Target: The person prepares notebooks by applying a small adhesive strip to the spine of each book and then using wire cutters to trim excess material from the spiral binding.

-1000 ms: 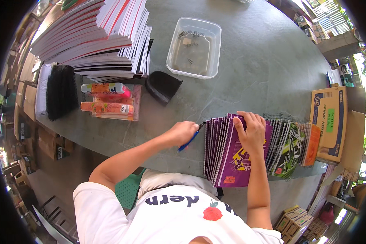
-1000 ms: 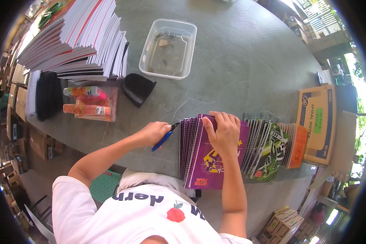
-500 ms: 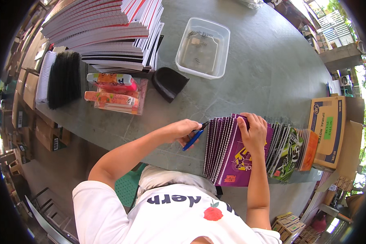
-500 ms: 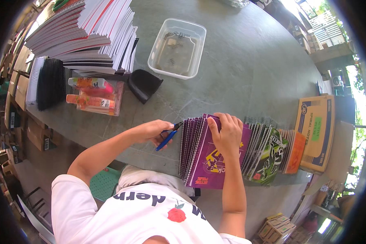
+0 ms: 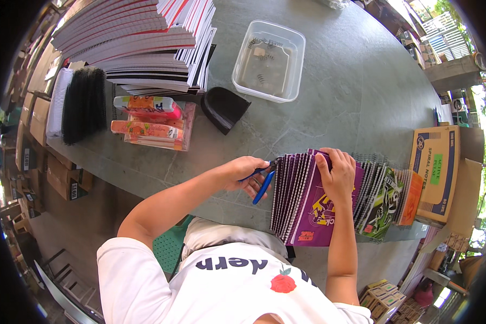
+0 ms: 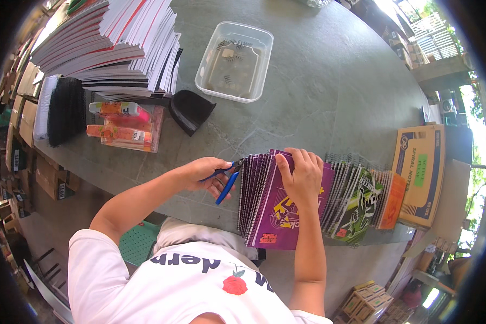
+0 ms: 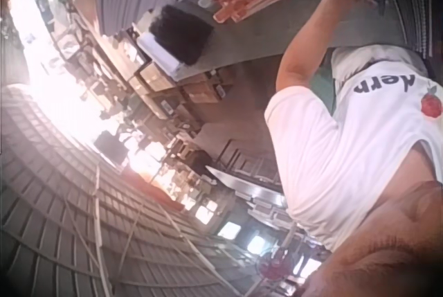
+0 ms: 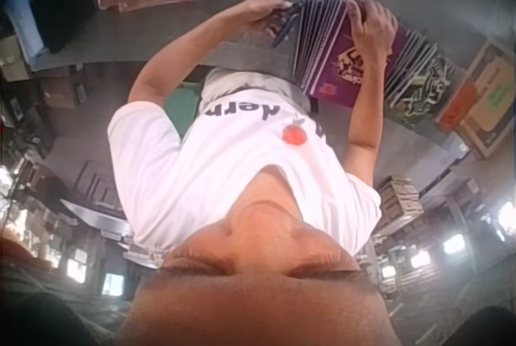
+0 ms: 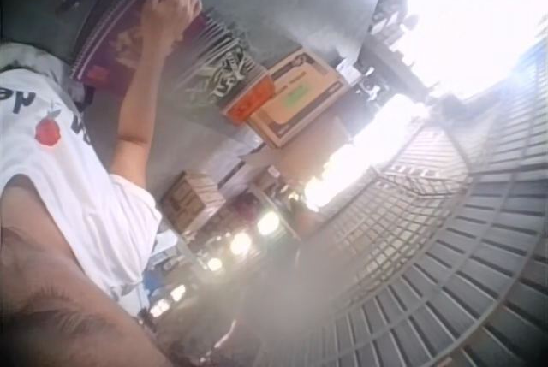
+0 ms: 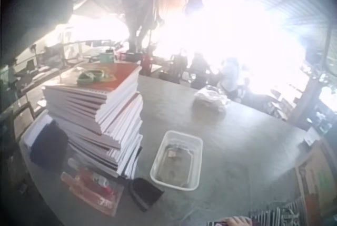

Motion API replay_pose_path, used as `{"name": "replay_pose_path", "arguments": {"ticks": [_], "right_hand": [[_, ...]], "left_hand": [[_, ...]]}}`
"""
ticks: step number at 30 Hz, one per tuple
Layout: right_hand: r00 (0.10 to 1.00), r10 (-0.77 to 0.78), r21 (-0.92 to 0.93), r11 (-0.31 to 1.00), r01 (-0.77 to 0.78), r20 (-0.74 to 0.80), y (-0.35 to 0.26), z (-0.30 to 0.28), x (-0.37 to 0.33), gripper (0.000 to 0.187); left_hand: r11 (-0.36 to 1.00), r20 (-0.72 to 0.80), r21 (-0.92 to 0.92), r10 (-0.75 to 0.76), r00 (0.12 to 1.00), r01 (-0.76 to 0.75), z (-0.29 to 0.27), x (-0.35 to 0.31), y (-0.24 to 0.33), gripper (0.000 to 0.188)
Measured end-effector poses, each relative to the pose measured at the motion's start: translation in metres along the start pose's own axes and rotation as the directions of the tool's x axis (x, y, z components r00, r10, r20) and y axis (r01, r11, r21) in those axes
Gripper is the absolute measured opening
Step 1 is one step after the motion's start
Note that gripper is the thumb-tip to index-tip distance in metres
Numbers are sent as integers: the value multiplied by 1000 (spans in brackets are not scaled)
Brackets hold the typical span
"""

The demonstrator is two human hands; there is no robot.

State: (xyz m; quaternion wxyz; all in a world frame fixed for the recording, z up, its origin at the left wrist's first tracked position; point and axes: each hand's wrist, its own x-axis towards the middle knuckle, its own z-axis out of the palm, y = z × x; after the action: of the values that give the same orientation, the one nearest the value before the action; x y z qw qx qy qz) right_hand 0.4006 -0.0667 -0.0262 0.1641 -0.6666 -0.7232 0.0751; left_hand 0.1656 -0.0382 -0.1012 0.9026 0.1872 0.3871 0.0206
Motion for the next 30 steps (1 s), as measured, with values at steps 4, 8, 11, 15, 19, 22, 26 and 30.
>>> {"name": "replay_pose_path", "arguments": {"ticks": [4,8,11,15,19,22,26,30], "right_hand": [[1000,-17,5,1000,17,-10,-2,0,1,40],[1000,-7,-15,1000,7,16,1,1,-1,40],[1000,-10,0,1000,10,0,0,1,1,39],[1000,2,-10,1000,-2,10,0,1,0,39],[1000,4,-9,1000,-3,14,0,0,1,39],[1000,1,-14,1000,-1,13,0,1,0,38],[1000,-9,-24,1000,9,19,-1,1,1,38],[1000,-6,-26,1000,7,28,-1,2,1,38]], "left_hand": [[998,-32,56,19,999,-17,-5,6,-2,31],[-47,-77,989,631,772,137,33,3,-16,29],[-32,-43,996,647,762,84,27,10,-25,28],[552,-94,828,318,943,-103,-2,-7,9,29],[958,-9,263,121,993,-114,-11,-7,5,32],[986,17,128,103,995,-104,-11,-2,3,34],[993,53,77,88,995,-92,-12,2,4,33],[251,-93,964,629,772,-88,25,2,-13,31]]}}
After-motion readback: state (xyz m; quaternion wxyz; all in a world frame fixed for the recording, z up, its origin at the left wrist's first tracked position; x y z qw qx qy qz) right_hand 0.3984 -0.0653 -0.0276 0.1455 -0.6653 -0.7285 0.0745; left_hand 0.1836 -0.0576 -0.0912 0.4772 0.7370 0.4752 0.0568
